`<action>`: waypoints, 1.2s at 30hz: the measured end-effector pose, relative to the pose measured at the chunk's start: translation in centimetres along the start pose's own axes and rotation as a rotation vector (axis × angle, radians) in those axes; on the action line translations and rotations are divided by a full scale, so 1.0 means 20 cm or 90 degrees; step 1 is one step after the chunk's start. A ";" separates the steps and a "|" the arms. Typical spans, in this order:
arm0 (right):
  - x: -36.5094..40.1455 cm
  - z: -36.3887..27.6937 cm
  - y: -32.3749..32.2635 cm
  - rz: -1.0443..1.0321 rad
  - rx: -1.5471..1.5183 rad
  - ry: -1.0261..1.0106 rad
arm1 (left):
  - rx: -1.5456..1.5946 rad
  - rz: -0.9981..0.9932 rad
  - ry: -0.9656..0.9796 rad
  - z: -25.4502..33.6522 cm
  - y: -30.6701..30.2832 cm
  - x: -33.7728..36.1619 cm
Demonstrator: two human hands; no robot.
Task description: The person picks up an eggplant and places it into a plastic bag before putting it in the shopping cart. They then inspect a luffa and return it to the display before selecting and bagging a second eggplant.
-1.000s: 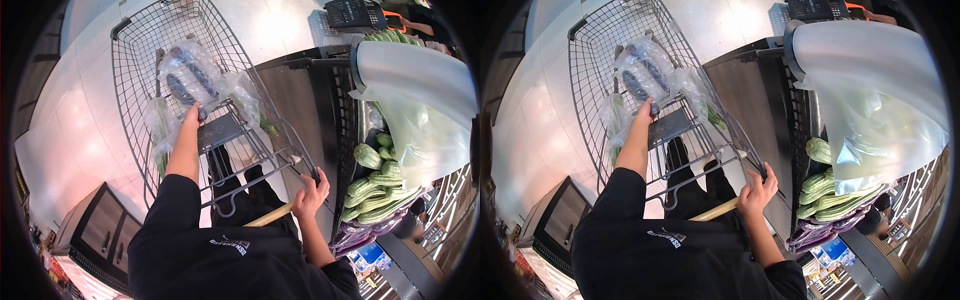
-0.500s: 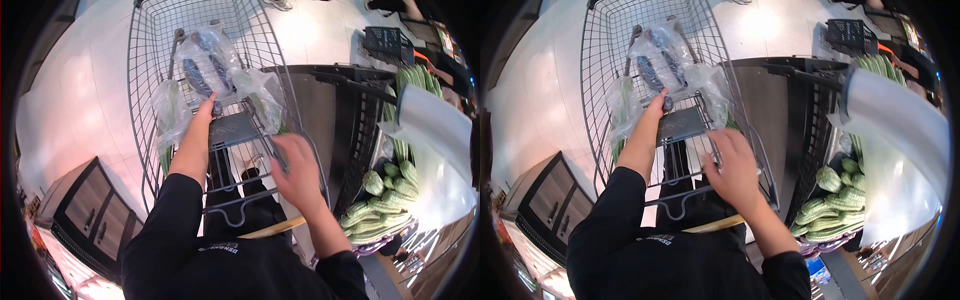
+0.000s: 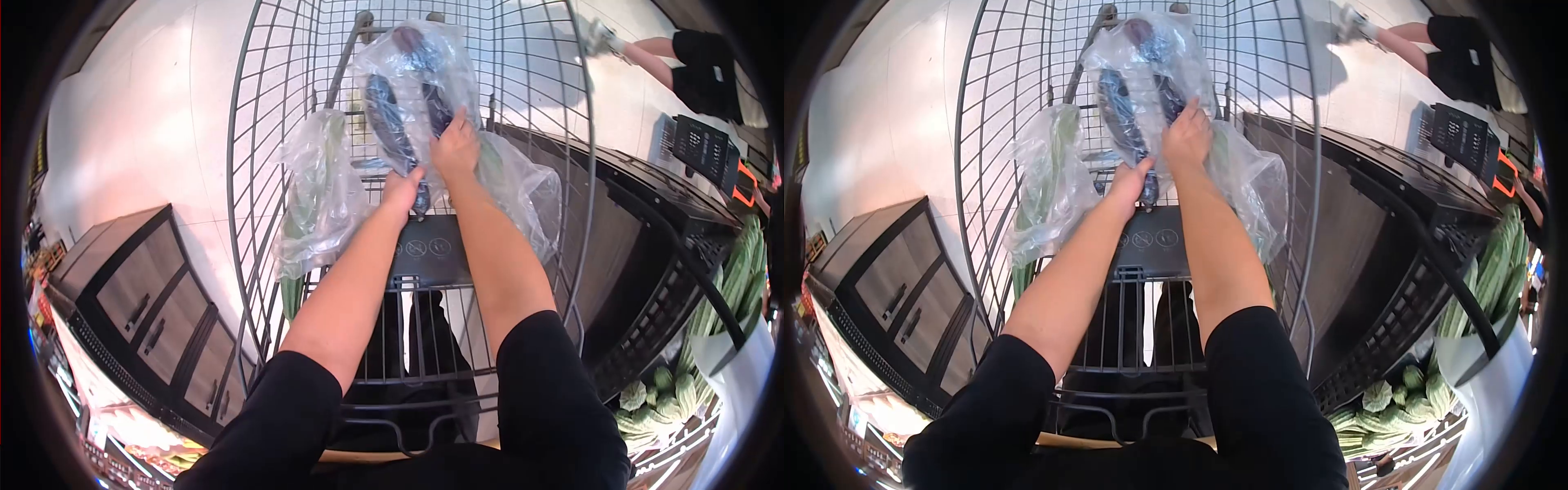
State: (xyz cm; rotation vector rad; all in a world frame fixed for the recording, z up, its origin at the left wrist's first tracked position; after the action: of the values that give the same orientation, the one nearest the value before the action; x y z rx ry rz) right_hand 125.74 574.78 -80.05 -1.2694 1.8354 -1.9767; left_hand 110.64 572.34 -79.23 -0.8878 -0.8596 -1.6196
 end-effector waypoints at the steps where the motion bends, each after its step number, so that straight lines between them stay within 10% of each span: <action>1: -0.03 0.00 0.03 -0.006 0.094 -0.012 | -0.026 0.019 -0.007 -0.02 0.01 -0.02; 14: -0.15 0.07 -0.08 -0.128 -0.047 0.021 | 0.054 -0.045 -0.053 0.06 0.01 0.09; 24: -0.15 0.07 -0.17 -0.554 -0.887 0.180 | 0.088 -0.069 -0.094 0.10 0.02 0.14; 30: -0.11 0.20 -0.18 -0.530 -0.810 0.131 | 0.088 -0.087 -0.135 0.24 -0.09 0.14; 36: -0.08 0.14 -0.13 -0.177 -0.143 -0.020 | 0.029 -0.071 -0.164 0.52 -0.26 0.49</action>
State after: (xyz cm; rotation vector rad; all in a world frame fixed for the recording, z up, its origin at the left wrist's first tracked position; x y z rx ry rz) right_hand 129.62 574.40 -78.92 -1.6936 2.0058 -1.9029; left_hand 105.20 578.09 -66.15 -1.0476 -1.1383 -1.5955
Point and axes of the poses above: each hand's wrist, its own x-axis away from the middle knuckle, its own y-axis out of the palm, z = x × y, the point moved 4 cm from there along -x, towards the middle knuckle, and after that the axes turned 5 degrees about y, right-handed, at the moved point
